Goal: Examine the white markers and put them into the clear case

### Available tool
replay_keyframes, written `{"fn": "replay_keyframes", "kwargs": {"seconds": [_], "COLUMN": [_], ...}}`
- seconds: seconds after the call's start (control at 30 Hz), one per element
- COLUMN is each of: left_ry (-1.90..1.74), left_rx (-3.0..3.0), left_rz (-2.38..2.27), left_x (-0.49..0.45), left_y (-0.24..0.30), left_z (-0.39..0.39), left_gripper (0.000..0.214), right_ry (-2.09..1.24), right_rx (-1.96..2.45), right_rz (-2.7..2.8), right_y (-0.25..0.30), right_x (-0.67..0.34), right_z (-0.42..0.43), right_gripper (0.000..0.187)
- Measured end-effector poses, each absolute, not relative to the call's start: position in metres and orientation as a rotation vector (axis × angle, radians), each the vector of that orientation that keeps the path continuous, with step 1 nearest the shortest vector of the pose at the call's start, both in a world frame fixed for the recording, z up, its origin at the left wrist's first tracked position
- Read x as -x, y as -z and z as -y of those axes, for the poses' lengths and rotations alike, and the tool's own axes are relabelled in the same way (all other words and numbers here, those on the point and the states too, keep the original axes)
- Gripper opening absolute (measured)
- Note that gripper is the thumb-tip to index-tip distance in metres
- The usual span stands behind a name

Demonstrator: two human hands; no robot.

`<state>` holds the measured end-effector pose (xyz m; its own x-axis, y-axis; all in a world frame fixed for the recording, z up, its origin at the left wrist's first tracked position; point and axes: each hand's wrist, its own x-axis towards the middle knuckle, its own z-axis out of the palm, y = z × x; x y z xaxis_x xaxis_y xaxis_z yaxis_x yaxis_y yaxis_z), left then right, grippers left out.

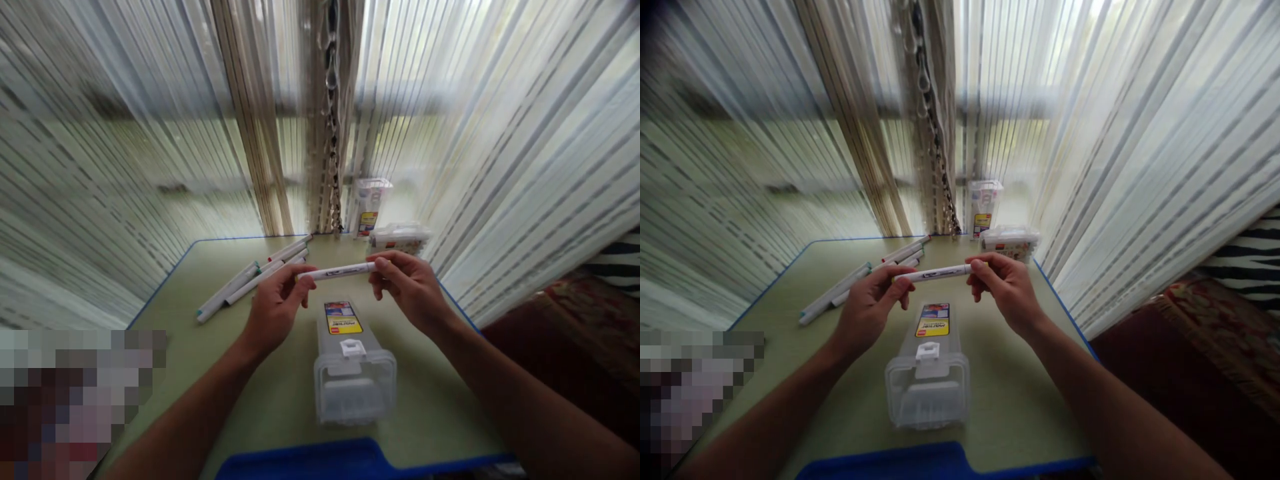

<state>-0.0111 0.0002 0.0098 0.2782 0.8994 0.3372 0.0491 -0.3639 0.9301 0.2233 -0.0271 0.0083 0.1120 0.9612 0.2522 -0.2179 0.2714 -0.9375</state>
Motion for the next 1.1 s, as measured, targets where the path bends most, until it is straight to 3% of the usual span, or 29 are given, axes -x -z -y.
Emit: {"fn": "replay_keyframes", "kwargs": {"seconds": [1.1], "left_ry": [-1.169], "left_rx": [-1.585], "left_rz": [-0.892], "left_x": [0.0082], "left_y": [-0.0166], "left_z": [0.0049], "left_gripper": [0.024], "right_ry": [-1.074], "right_rx": [0.957], "right_rz": [1.229], "right_y": [-0.0087], "right_x": [-0.2212], "right_z": [0.0323], "right_gripper": [0.019]}}
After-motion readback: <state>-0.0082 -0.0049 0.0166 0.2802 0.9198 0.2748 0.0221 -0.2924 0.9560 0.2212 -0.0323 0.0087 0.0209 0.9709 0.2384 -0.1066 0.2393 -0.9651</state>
